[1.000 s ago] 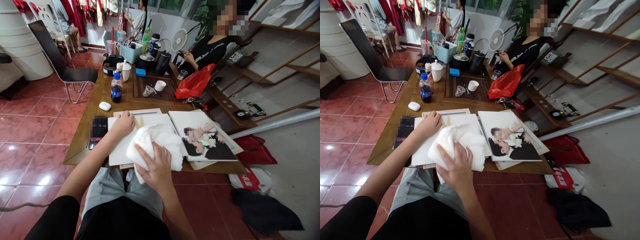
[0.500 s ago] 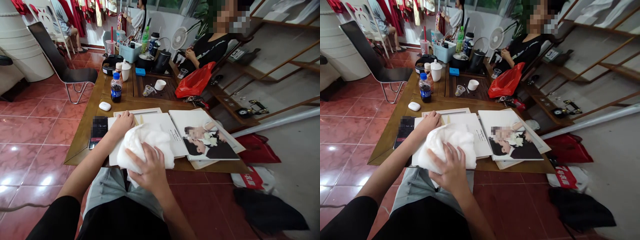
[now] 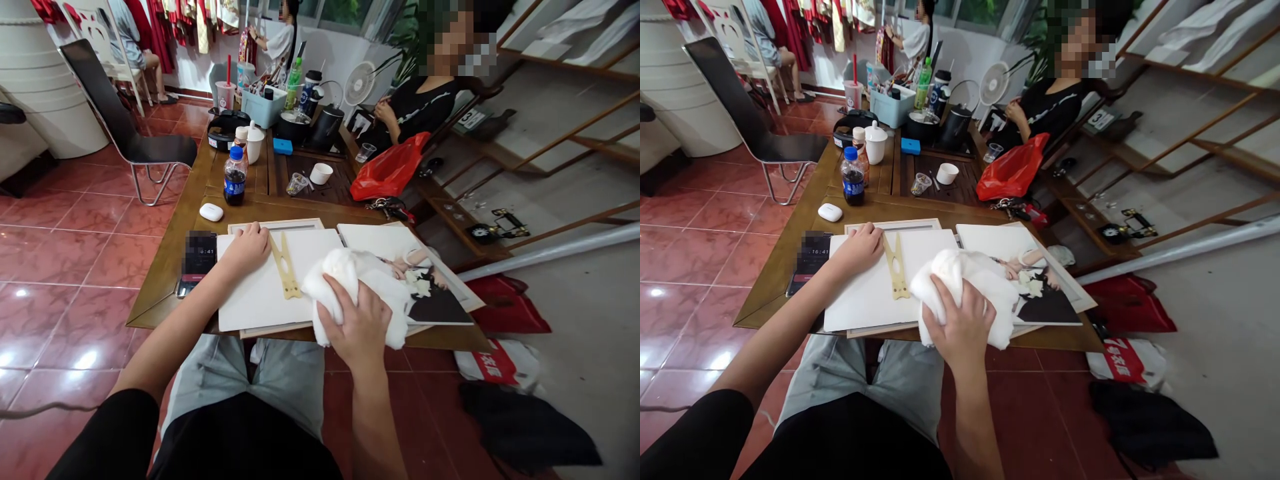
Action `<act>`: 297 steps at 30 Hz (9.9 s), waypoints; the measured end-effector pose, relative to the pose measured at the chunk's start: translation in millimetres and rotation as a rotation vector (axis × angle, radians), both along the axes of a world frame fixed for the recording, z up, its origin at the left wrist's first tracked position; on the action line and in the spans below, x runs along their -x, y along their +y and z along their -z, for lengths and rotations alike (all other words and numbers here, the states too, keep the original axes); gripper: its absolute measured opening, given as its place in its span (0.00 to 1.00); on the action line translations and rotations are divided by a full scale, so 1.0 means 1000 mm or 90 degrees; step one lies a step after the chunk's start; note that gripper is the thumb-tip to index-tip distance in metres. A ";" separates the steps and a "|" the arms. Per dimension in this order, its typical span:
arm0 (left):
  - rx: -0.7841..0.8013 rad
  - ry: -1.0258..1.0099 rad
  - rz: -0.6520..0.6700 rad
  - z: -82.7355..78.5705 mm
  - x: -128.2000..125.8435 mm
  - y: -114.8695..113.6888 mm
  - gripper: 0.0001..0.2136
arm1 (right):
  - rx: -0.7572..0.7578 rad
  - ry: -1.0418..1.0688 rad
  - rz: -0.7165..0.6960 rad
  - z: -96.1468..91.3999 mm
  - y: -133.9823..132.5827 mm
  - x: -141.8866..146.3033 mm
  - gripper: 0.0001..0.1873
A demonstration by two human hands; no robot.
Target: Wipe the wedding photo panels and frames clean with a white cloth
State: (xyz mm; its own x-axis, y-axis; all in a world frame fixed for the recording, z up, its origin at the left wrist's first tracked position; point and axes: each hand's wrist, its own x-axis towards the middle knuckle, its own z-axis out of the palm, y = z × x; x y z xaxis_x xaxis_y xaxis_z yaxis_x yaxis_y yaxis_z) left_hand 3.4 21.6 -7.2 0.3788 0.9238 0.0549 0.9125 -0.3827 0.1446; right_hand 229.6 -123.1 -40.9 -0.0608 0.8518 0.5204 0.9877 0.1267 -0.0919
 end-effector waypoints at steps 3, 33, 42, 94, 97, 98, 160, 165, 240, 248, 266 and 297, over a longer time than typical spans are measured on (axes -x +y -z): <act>-0.005 0.003 0.002 0.001 0.000 0.000 0.17 | 0.014 0.006 -0.044 -0.006 0.001 0.019 0.26; 0.008 -0.002 0.005 -0.001 0.000 0.000 0.18 | 0.057 0.027 0.003 -0.006 0.024 -0.004 0.27; -0.006 0.016 0.014 0.001 0.000 0.000 0.18 | 0.079 0.040 -0.111 -0.019 0.030 0.045 0.25; 0.003 0.004 0.012 0.002 0.000 0.001 0.18 | 0.198 0.078 -0.024 -0.035 0.095 0.045 0.28; 0.011 0.000 0.015 0.002 0.001 0.001 0.16 | 0.208 0.066 -0.065 -0.037 0.093 0.060 0.28; 0.014 -0.002 0.016 0.001 0.001 0.001 0.16 | 0.213 0.063 -0.071 -0.038 0.093 0.064 0.28; -0.018 0.005 0.016 0.003 -0.001 -0.001 0.19 | 0.192 -0.031 -0.045 -0.024 0.071 0.015 0.29; -0.008 0.001 0.011 0.001 -0.002 -0.002 0.18 | 0.158 -0.042 -0.066 -0.018 0.028 0.008 0.29; -0.006 -0.009 0.012 0.002 -0.001 0.000 0.17 | 0.011 -0.016 -0.135 -0.001 -0.013 0.002 0.24; -0.005 -0.008 0.021 0.001 -0.001 0.000 0.18 | 0.070 -0.034 -0.063 -0.002 -0.003 -0.007 0.26; -0.012 -0.001 0.020 0.002 0.000 -0.001 0.19 | 0.156 -0.007 -0.050 -0.019 0.092 0.018 0.30; -0.007 0.017 0.019 -0.001 -0.001 -0.003 0.19 | 0.159 0.014 -0.043 -0.017 0.095 0.001 0.30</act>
